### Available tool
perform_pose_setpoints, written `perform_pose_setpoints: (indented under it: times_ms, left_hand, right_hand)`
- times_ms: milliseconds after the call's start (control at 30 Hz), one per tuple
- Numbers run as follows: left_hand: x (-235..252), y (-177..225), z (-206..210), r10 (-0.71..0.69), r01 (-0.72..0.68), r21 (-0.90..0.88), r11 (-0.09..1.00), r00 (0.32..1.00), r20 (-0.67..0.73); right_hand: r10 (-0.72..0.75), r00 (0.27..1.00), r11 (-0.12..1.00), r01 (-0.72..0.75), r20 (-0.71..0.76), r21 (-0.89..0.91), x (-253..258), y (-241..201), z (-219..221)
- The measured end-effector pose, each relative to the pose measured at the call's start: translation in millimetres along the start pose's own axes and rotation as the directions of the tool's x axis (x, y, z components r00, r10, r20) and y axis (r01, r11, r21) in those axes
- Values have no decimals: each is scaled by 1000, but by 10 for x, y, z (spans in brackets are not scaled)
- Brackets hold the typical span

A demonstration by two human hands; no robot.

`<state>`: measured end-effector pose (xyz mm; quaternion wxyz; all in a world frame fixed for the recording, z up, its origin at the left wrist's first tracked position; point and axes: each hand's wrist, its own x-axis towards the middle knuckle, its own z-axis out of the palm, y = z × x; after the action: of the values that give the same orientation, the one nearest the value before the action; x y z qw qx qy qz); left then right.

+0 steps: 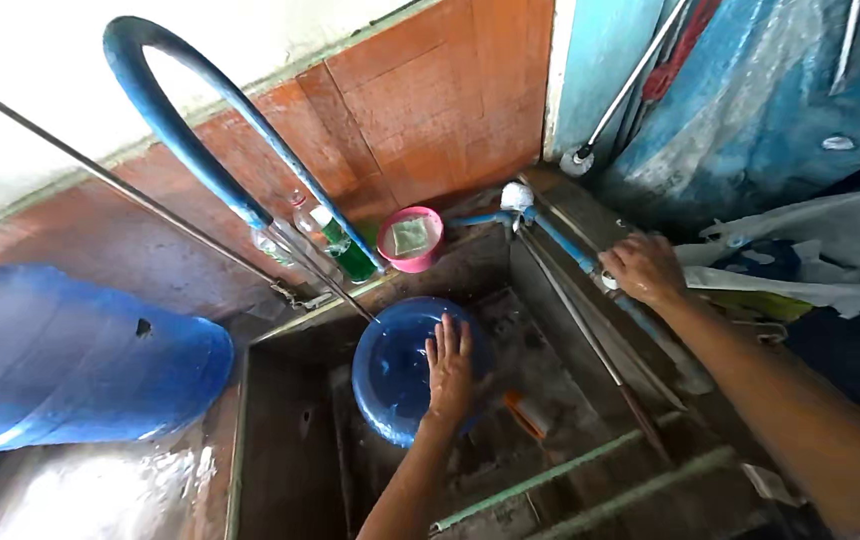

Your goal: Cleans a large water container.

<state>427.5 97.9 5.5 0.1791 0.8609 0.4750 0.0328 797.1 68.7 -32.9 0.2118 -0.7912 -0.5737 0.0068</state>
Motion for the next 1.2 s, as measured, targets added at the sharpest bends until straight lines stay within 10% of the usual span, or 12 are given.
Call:
perform_pose_setpoints:
  times_ms: [133,233,367,533,633,733,867,1033,1200]
  left_hand:
    - [-535,-505,140,258,-257,30,966,948,-189]
    - [-882,-794,260,311,-308,56,950,907,-284]
    - [-984,-767,395,268,-300,-35,953,892,-364]
    - [-1154,-1209,265,-360,244,-273,931,739,-570]
    - [-1251,-1734,107,-884,439,-842,313,459,-90]
    - [-1350,-2091,139,-821,269,-958,-95,523,228]
    - [-1650,-2388,287,-789,224,-956,-188,546,283]
    - [-1760,-2373,340,-807,196,-956,-217,515,289]
    - [-1795,-2253,-54,-819,173,-983,-69,552,154]
  right_hand:
    - [193,980,979,-196,-57,-57,-123,-178,-45]
    - [266,948,963,-271,176,0,26,-825,-135]
    - [-502,840,827,397,206,399,-78,-2337,530]
    - [-574,559,789,182,598,587,288,-3657,946]
    - [-598,559,581,-191,574,791,429,-3740,1216]
    - [-610,569,562,-181,552,807,304,-3570,1790]
    - [-244,684,643,-416,687,643,-189,-2787,3053]
    - [82,426,256,-883,901,394,-580,-2425,2867]
    - [80,473,143,-877,877,459,-806,-2498,2751]
